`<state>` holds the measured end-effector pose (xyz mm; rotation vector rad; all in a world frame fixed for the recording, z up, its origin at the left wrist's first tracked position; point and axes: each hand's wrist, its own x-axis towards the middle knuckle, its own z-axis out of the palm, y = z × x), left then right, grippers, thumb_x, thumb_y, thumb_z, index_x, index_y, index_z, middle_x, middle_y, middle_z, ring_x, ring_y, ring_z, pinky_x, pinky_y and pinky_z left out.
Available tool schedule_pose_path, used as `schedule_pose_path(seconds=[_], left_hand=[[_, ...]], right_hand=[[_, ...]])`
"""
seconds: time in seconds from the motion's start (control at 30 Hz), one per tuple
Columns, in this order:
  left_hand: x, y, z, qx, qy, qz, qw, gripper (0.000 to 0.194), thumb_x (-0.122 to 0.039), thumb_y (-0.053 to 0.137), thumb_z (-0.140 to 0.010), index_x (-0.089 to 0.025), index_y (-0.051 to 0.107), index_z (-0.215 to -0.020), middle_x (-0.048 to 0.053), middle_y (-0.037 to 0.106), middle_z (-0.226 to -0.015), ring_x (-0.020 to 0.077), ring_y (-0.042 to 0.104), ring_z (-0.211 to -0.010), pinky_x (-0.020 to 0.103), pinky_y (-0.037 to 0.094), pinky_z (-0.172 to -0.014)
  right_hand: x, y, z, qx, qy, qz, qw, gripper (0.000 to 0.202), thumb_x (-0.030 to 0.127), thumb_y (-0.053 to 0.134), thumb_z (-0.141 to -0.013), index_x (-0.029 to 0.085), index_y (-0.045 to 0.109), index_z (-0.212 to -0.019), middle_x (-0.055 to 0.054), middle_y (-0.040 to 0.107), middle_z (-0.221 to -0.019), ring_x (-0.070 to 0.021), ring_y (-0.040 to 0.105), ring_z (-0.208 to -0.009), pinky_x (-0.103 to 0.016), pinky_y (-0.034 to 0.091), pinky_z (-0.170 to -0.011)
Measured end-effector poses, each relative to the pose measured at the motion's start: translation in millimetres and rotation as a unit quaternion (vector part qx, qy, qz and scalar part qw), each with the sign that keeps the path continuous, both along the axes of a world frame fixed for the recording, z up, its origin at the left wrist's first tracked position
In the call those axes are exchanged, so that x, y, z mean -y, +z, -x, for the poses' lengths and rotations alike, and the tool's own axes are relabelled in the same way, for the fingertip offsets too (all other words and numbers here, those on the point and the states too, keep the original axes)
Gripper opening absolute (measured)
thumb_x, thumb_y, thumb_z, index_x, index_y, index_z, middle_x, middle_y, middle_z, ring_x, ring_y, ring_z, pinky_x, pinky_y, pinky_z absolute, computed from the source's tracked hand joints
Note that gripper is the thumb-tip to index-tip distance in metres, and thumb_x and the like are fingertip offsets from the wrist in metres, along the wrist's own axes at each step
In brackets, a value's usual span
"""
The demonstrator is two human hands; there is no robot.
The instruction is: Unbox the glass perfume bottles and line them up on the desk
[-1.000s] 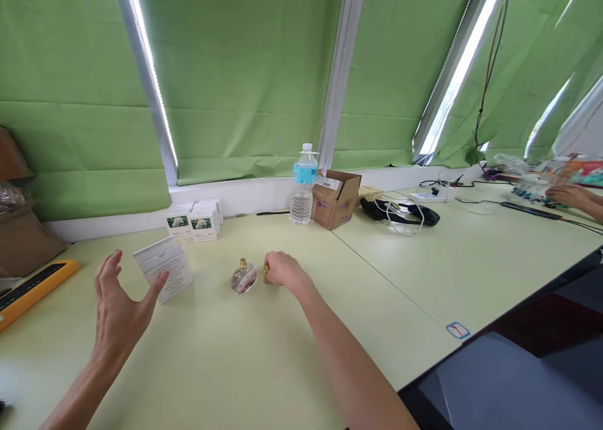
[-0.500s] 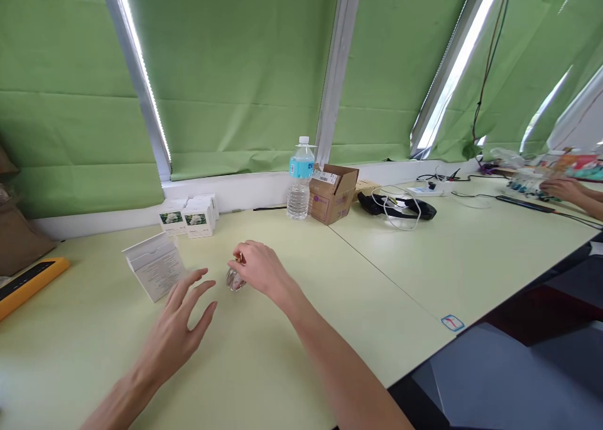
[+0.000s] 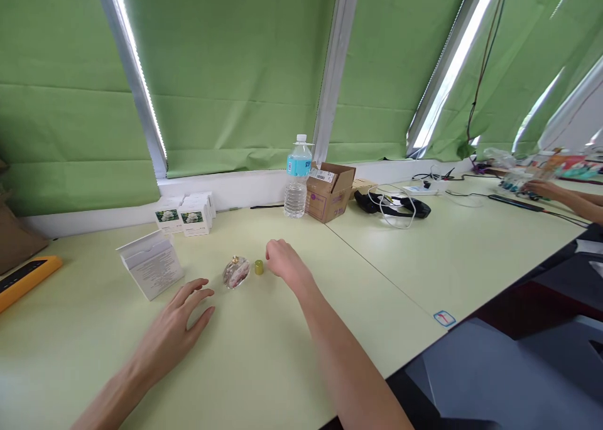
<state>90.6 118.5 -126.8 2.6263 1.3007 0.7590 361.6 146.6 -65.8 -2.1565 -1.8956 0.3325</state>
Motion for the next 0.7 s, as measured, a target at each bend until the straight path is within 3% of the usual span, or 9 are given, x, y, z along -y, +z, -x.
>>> schedule_pose_path(seconds=[0.23,0.57,0.7], left_hand=[[0.8,0.3,1.2,-0.005,0.006,0.021,1.0,0.028,-0.034,0.04,-0.095,-0.03,0.057,-0.116,0.005,0.049,-0.137,0.0245,0.057,-0.118,0.038,0.056,-0.084],[0.1,-2.1,3.0,0.0,0.0,0.026,1.0,0.027,-0.034,0.04,-0.095,-0.029,0.058,-0.114,0.004,0.05,-0.136,0.0248,0.057,-0.118,0.04,0.055,-0.087],[0.4,-1.4,3.7,0.003,-0.001,0.025,1.0,0.027,-0.033,0.041,-0.094,-0.029,0.059,-0.114,0.005,0.052,-0.134,0.0244,0.057,-0.117,0.038,0.056,-0.084]], right_hand=[[-12.7,-14.3,-3.5,-0.011,0.011,0.04,0.999,0.017,0.011,0.069,-0.074,0.02,0.072,-0.088,-0.006,0.068,-0.099,-0.0173,0.063,-0.083,-0.021,0.04,-0.061],[-12.7,-16.3,-4.4,-0.034,0.026,0.054,0.998,0.015,0.018,0.071,-0.072,0.02,0.073,-0.087,-0.005,0.07,-0.094,-0.0154,0.064,-0.076,-0.02,0.039,-0.056],[-5.4,-6.7,-8.9,-0.043,0.026,0.04,0.998,0.02,0.02,0.069,-0.075,0.019,0.071,-0.095,-0.007,0.069,-0.099,-0.0175,0.064,-0.078,-0.022,0.041,-0.056]])
